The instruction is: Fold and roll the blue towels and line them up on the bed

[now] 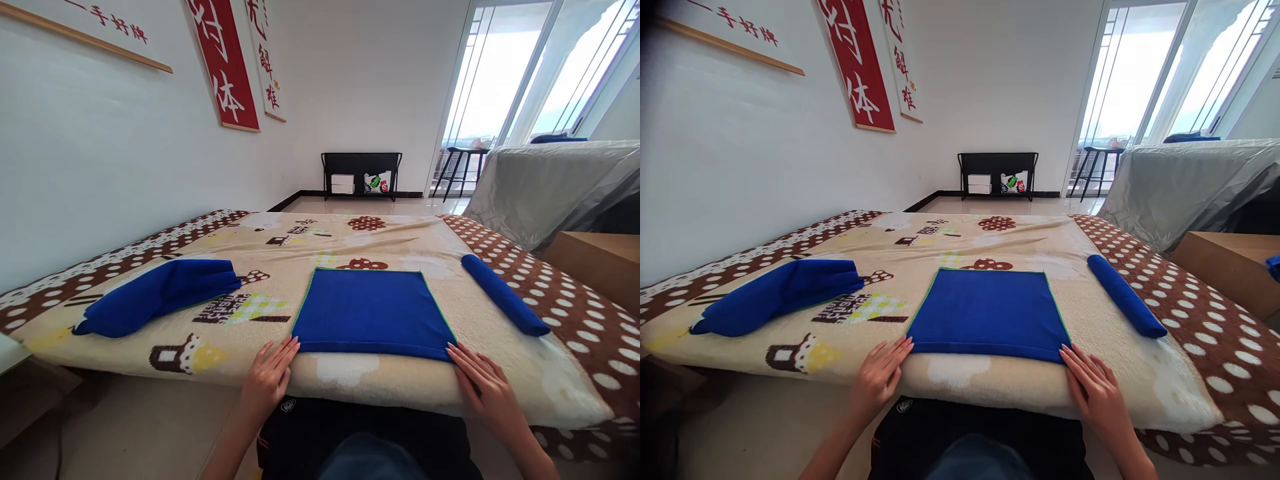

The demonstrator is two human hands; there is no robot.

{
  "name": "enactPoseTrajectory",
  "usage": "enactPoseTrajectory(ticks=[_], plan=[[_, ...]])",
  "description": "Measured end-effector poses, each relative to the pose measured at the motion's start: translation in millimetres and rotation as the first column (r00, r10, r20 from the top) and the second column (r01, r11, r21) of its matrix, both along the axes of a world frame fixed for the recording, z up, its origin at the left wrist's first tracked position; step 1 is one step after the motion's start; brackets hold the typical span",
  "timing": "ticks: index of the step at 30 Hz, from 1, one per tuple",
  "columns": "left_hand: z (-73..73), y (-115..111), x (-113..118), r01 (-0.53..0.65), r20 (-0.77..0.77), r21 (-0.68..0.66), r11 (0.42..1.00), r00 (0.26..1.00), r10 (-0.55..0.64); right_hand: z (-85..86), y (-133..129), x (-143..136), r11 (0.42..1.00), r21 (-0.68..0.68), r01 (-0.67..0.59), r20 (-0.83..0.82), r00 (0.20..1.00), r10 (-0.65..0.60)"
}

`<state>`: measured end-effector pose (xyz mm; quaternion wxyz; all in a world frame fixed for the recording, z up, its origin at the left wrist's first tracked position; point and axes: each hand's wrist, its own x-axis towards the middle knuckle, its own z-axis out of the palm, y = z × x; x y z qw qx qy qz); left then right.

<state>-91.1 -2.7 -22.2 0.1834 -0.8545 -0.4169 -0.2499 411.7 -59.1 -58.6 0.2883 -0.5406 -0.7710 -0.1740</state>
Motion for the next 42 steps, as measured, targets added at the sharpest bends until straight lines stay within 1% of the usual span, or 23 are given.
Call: enactPoseTrajectory(ticks=[6, 10, 13, 16, 18, 22, 26, 30, 33, 37, 39, 42], plan=[[3.4, 10.9, -18.0, -0.030, 0.118, -0.085, 0.996, 0.992, 0.040, -1.6, 6.4, 23.9, 0.998, -0.046, 0.049, 0.001, 0.999, -0.049], [6.7, 15.5, -25.6, -0.033, 0.178, -0.152, 0.988, 0.982, 0.060, -2.6, 10.8, 32.0, 0.993, -0.048, 0.112, -0.035, 0.993, -0.114], [6.0, 17.8, -27.8, -0.020, 0.212, -0.177, 0.984, 0.975, 0.058, -3.7, 12.7, 34.1, 0.994, -0.029, 0.102, -0.052, 0.993, -0.103], [4.9, 19.9, -27.3, -0.021, 0.227, -0.172, 0.985, 0.972, 0.060, -4.2, 14.9, 33.9, 0.996, 0.004, 0.088, -0.087, 0.992, -0.087], [5.7, 21.3, -26.8, -0.032, 0.232, -0.144, 0.989, 0.971, 0.065, -3.7, 16.6, 33.6, 0.996, 0.017, 0.083, -0.114, 0.990, -0.080], [12.2, 23.7, -27.2, -0.027, 0.237, -0.080, 0.996, 0.970, 0.045, -1.9, 18.4, 35.2, 0.998, 0.031, 0.053, -0.187, 0.981, -0.047], [20.6, 22.3, -27.4, -0.003, 0.174, -0.060, 0.998, 0.985, 0.014, 0.0, 18.8, 39.3, 0.999, -0.032, 0.015, -0.229, 0.973, -0.022], [22.9, 18.8, -24.3, -0.043, 0.075, -0.064, 0.997, 0.996, 0.048, 1.0, 20.4, 41.4, 0.996, -0.090, 0.017, -0.187, 0.982, -0.034], [19.5, 19.7, -22.4, -0.069, 0.099, -0.102, 0.992, 0.992, 0.079, 1.3, 21.1, 41.2, 0.993, -0.114, 0.019, -0.172, 0.984, -0.039], [16.5, 22.7, -20.8, -0.095, 0.166, -0.198, 0.976, 0.978, 0.129, 2.4, 21.7, 41.0, 0.988, -0.149, 0.050, -0.204, 0.976, -0.080], [17.9, 23.4, -19.6, -0.092, 0.168, -0.224, 0.970, 0.977, 0.132, 3.9, 22.5, 41.2, 0.983, -0.178, 0.044, -0.237, 0.968, -0.086], [21.9, 25.3, -17.4, -0.077, 0.174, -0.219, 0.973, 0.978, 0.117, 7.8, 24.8, 41.5, 0.975, -0.220, 0.012, -0.287, 0.955, -0.076]])
